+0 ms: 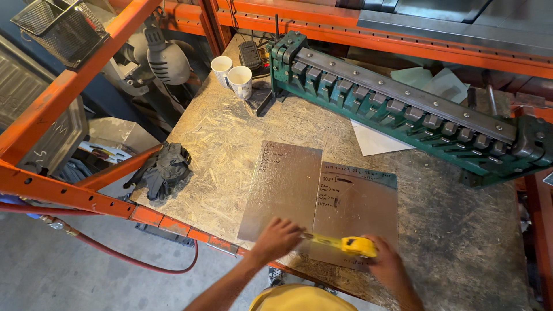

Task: The person repeatedly measures two metal sheets on a workbench using a yellow tape measure. They extend the tape across the width and length of the sheets multiple times, retracting it between each measurement.

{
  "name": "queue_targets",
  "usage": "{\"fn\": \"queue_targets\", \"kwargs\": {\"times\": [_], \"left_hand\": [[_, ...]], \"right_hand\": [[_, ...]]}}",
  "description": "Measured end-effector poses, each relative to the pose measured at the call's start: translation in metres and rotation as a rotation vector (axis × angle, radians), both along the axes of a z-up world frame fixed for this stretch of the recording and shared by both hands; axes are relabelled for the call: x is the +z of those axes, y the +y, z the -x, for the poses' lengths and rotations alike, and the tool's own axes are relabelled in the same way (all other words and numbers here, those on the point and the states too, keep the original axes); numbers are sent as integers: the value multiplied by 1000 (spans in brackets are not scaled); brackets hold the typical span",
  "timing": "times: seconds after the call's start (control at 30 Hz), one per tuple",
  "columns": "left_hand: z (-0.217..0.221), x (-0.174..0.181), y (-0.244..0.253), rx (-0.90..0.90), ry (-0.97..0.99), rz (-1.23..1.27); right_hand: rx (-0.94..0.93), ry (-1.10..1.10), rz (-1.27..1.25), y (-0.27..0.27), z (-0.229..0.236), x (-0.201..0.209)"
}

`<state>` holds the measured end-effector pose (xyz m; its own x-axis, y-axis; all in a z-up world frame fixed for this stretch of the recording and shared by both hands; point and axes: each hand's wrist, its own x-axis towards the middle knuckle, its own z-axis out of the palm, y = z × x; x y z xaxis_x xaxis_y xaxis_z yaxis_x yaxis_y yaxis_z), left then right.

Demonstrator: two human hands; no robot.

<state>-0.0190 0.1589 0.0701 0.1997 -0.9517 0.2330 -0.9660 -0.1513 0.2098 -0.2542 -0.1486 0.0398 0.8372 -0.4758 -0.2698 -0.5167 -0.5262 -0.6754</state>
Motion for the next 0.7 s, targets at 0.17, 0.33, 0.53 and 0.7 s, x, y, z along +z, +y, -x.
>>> {"fn": "queue_targets", "kwargs": {"times": [0.17, 0.33, 0.53, 0.7], "left_hand": [[28, -10, -58, -24, 58, 41], [32, -3, -77, 126, 297, -44], [27, -13, -87, 268, 646, -71], [24, -5, -90, 411, 947, -144]], "right_hand": [[70, -52, 14, 33, -42, 39], [-171, 41, -254, 34, -62, 46], [-349, 14, -470, 26, -70, 24], [-318, 7, -346, 27, -73, 25]]}}
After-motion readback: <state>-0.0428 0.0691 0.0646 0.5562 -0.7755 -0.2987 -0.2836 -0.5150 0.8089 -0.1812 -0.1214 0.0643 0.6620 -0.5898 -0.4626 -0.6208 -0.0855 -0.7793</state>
